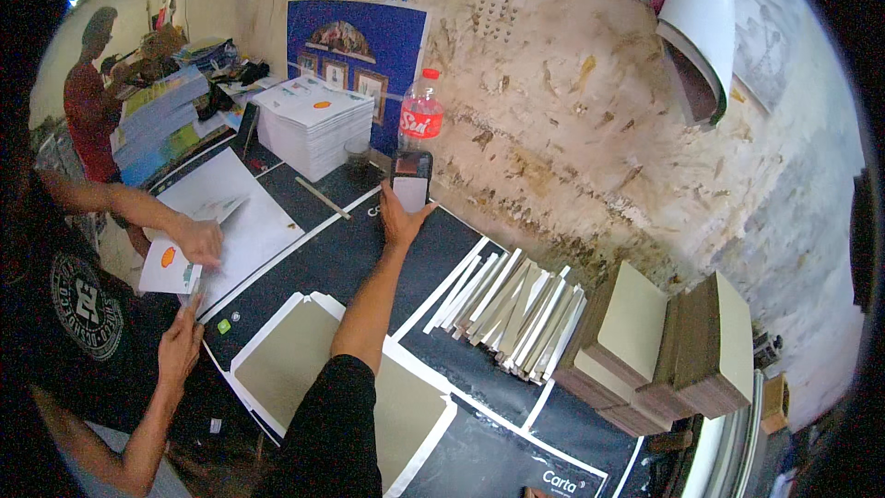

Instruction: The person assembles paper folders by applying glue with a machine, pressing cardboard pieces onto the glued surface, and folding in the edges by hand.

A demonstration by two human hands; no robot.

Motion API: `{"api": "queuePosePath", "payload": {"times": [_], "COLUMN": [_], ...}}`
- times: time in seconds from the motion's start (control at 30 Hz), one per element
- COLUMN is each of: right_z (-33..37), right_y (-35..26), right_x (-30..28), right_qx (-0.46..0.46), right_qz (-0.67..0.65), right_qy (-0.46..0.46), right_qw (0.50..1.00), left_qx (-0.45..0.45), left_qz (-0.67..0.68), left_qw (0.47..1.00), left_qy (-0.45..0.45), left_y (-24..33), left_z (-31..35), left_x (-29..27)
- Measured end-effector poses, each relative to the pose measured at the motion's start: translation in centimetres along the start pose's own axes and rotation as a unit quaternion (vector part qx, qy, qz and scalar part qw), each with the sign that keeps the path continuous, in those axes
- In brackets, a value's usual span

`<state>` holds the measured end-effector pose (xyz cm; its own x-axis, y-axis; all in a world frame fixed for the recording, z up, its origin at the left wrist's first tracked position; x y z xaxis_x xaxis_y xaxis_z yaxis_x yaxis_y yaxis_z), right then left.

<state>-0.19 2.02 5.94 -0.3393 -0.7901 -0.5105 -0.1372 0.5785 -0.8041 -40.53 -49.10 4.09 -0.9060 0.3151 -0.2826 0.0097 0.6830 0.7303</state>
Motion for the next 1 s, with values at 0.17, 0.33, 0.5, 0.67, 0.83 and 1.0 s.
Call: {"api": "queuePosePath", "payload": {"times": [0.17, 0.33, 0.5, 0.67, 0.83, 1.0], "right_z": [0.1, 0.1, 0.4, 0.4, 0.3, 0.1], "right_y": [0.0, 0.8, 0.5, 1.0, 1.2, 1.1], "right_x": [-0.3, -0.1, 0.1, -0.5, 0.1, 0.2], "right_qx": [0.032, 0.017, 0.033, -0.004, 0.007, 0.025], "right_qz": [0.017, -0.001, 0.002, 0.007, 0.035, 0.046], "right_qy": [0.019, 0.014, 0.01, 0.02, -0.002, 0.011], "right_qw": [0.999, 1.0, 0.999, 1.0, 0.999, 0.999], "left_qx": [-0.015, 0.013, 0.019, -0.048, -0.096, -0.09], "left_qz": [0.037, 0.172, 0.064, -0.036, -0.037, -0.02], "left_qw": [0.998, 0.98, 0.983, 0.982, 0.989, 0.993], "left_qy": [-0.039, -0.099, -0.171, -0.177, -0.107, -0.08], "left_y": [1.6, -0.4, -3.2, 0.6, -0.4, 0.2], "left_z": [-0.3, -3.2, -1.7, 1.2, 1.2, 1.0], "left_x": [-0.5, -0.5, -0.7, 0.9, 1.4, 1.9]}}
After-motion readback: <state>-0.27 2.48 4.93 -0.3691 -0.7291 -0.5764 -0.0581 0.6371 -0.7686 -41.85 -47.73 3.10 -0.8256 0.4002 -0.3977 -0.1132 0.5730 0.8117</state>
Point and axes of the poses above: each hand's wrist, its own z-axis away from the middle knuckle, its own x-axis out of the palm, y = z × x, the point moved 7 cm from there along -z, towards the middle knuckle, and after that the axes turned 11 degrees about -z, right-handed, at the moved point
